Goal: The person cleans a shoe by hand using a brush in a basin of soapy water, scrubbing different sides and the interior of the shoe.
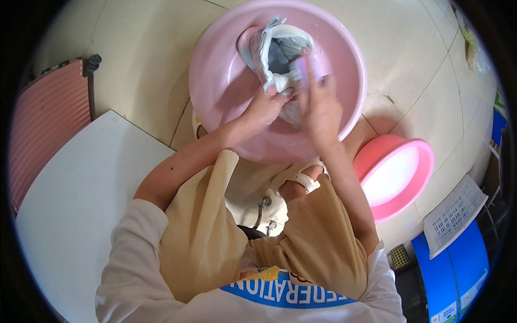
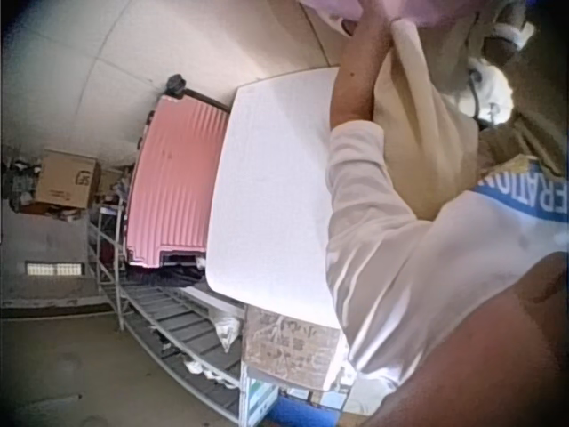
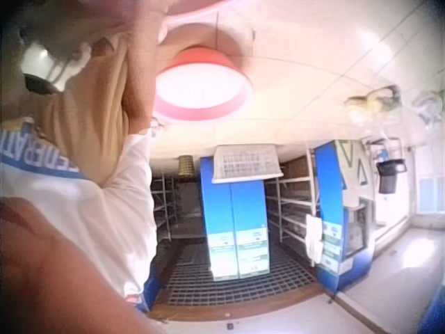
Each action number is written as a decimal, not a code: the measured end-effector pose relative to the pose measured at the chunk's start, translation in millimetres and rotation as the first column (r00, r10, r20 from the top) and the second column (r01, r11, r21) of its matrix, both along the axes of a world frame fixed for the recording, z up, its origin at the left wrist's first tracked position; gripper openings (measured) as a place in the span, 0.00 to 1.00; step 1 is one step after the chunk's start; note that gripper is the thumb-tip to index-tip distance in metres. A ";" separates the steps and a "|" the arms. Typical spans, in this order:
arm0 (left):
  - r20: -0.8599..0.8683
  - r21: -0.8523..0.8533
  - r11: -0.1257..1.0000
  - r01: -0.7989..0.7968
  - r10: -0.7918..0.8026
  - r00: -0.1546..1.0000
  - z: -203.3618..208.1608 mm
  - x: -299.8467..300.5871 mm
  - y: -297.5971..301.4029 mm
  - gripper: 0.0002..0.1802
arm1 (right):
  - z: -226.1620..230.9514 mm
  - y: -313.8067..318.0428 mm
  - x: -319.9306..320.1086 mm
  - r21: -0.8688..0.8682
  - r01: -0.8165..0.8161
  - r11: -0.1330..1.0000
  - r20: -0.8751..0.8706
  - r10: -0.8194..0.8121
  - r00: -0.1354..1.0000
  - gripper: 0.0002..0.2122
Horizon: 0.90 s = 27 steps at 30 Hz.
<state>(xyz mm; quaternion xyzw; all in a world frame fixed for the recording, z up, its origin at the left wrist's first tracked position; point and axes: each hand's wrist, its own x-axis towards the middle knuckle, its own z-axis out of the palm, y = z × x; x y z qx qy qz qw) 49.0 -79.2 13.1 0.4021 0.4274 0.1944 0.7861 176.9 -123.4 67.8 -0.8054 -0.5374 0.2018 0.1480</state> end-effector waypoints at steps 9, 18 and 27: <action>-0.112 -0.263 0.963 0.060 -0.092 0.989 9.1 1.3 15.5 0.21 | -11.4 -15.8 -23.7 0.194 -0.096 0.976 0.001 0.097 0.995 0.31; 0.023 -0.499 0.865 -0.045 0.065 0.998 6.8 -4.9 18.2 0.20 | -11.7 -24.1 -24.3 0.148 -0.066 0.987 -0.006 0.067 0.998 0.30; -0.272 0.391 0.900 0.191 -0.085 0.958 -31.9 -23.7 -1.6 0.13 | 0.0 -12.1 -1.4 -0.007 -0.165 0.986 0.045 0.165 0.985 0.29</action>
